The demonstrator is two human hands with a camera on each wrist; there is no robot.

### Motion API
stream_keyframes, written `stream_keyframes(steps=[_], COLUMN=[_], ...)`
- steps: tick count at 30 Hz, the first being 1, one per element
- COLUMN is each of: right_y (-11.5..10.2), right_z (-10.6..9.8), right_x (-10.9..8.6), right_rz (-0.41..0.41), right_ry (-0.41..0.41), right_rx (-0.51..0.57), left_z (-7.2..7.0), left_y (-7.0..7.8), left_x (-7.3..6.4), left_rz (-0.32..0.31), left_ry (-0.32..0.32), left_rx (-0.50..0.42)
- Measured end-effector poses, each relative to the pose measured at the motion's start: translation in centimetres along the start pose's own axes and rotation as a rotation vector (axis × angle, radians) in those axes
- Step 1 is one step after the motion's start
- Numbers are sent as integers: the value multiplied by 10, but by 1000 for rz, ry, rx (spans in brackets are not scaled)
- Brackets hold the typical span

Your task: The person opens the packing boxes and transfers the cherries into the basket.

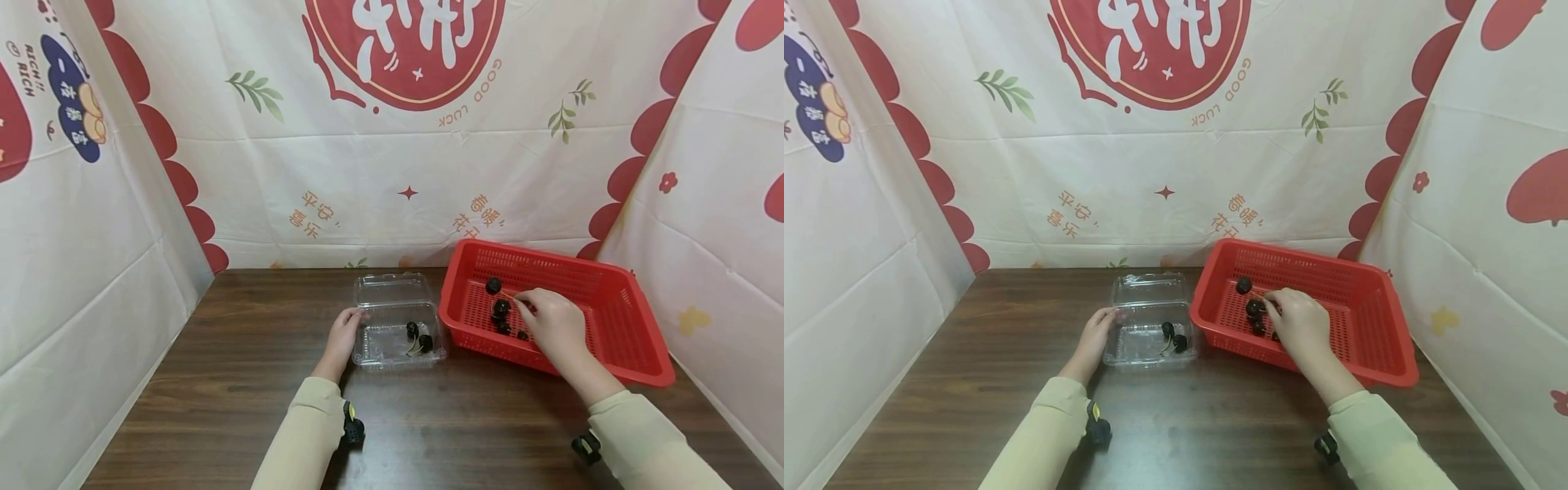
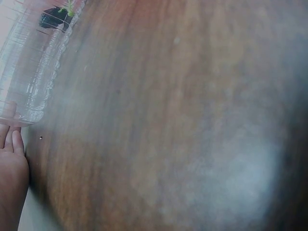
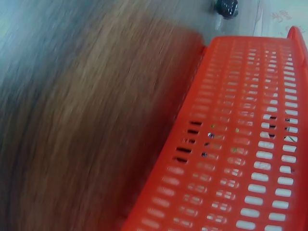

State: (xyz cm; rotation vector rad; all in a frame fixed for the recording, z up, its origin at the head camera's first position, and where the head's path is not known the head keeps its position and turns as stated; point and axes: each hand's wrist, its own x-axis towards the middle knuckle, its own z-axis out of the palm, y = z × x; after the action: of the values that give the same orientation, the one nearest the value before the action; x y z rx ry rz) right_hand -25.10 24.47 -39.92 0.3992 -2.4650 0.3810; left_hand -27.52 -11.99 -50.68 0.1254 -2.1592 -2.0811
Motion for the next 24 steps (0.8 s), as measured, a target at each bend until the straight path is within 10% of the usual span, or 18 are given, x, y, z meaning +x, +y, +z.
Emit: stream_keyframes(steps=[17, 24], right_y=[18, 22], right_z=[-4, -3], right_x=[4, 4], right_rz=[-14, -10], right_ry=[-117, -145], right_rx=[-83, -114], left_z=[-2, -2], left_y=[3, 32], left_x=[-1, -19], left_rz=[3, 16], left_ry=[-24, -36], left_rx=[-21, -10])
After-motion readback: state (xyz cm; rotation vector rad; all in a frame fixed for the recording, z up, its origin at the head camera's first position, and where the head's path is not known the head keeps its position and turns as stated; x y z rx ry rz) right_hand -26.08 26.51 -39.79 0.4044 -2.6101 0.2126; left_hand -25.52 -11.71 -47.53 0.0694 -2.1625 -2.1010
